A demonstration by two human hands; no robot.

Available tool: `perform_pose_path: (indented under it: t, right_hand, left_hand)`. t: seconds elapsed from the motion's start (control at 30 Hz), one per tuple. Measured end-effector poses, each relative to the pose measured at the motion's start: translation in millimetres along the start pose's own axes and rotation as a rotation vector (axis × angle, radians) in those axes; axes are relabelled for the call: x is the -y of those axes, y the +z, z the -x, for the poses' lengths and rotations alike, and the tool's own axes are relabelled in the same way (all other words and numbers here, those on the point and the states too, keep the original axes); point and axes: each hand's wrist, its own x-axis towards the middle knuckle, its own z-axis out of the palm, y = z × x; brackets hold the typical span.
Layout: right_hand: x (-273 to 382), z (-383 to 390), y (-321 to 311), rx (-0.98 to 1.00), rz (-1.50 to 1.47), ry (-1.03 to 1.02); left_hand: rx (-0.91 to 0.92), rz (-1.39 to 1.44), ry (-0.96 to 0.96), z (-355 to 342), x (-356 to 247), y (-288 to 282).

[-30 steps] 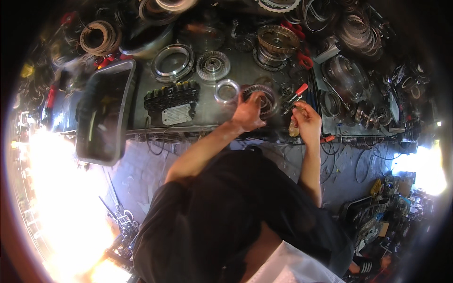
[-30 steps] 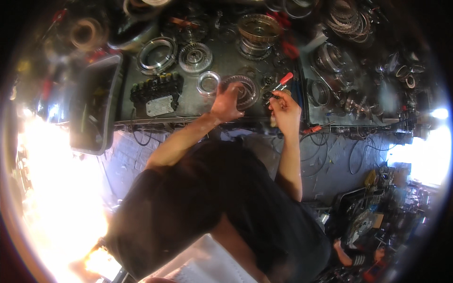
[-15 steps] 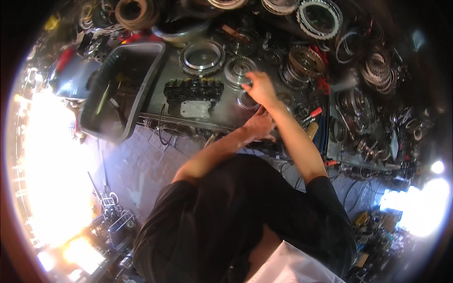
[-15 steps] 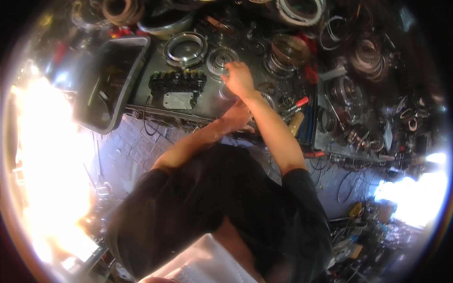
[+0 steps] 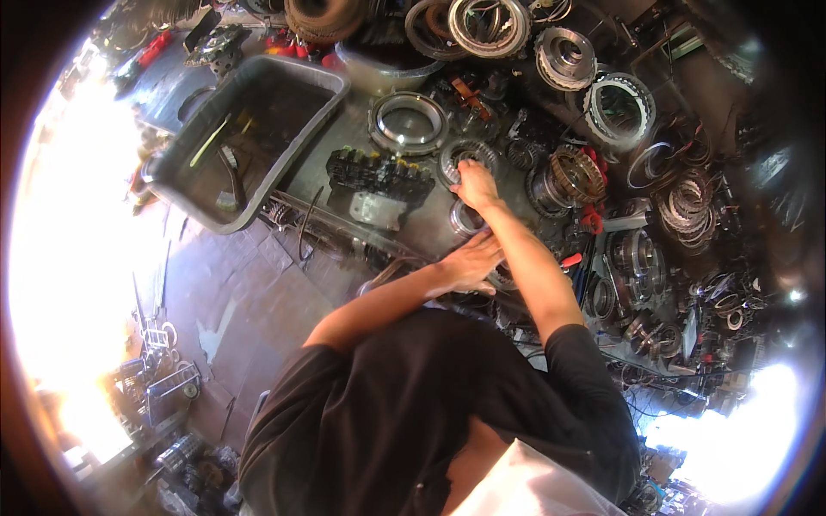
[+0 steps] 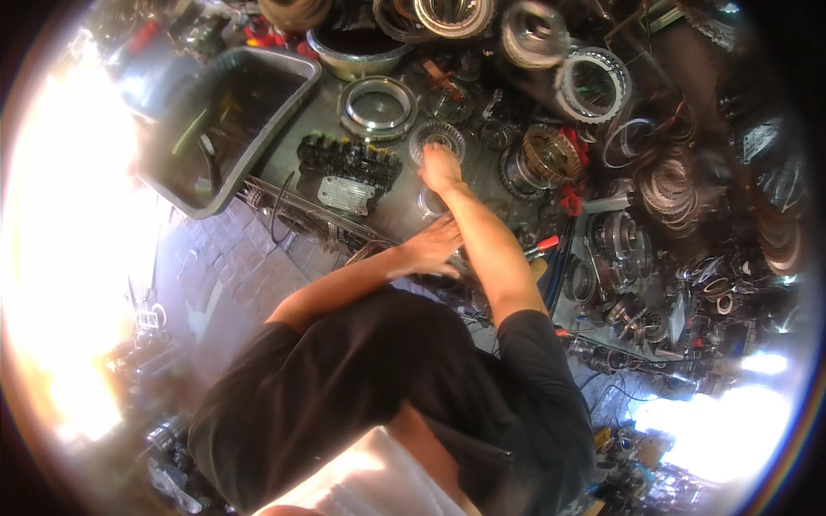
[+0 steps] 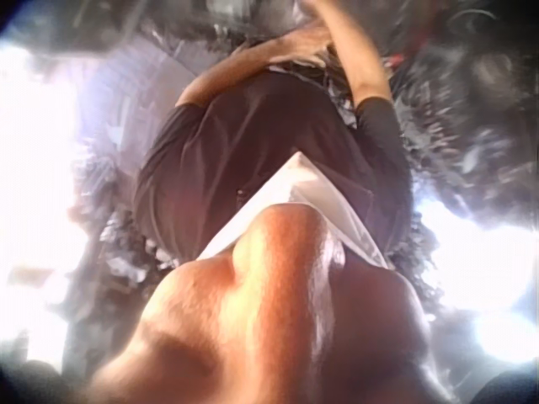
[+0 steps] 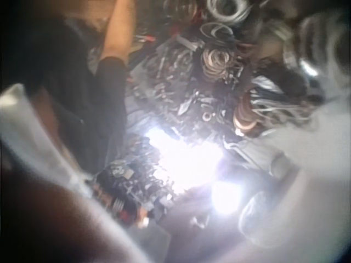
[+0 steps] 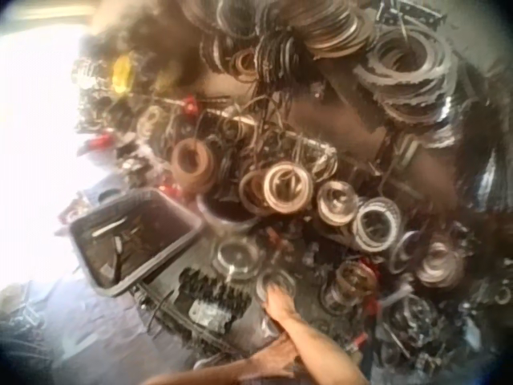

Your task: The person sits on the floor and uses a press to remove a bearing from a gear. They then move to a workbench, disassemble the gear assembly, and clean the components in a tray of liquid using a brush.

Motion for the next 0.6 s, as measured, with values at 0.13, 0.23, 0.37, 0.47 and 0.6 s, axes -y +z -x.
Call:
perform_pose_path:
  t: [0.13,0.23,0.37,0.47,0.6]
  right_hand:
    - [-20.1,-20.9,-27.6,0.003,-0.446,0.269]
    - [-39.5,-31.9,-63.5,0.059,-0.956,0.448]
    - [-51.1,-13.8,-88.0,-0.001,-1.555,0.602]
    - [-50.1,12.8,-88.4,-0.198,-1.869,0.515]
    - [-51.6,35.0,-94.1,-0.077,-2.209,0.313]
  left_hand:
    - [-0.359,0.168,-0.238,45.8,26.0,-22.1]
    - [-0.606,0.608,-0.566,46.5,46.1,-43.9]
    - [-0.639,0.332,-0.525,16.4,59.1,-72.0]
    - [-0.663,0.075,-0.394,-0.5,52.1,-88.0]
    - [-0.627,-0.123,-0.195,-7.5,42.4,-112.5]
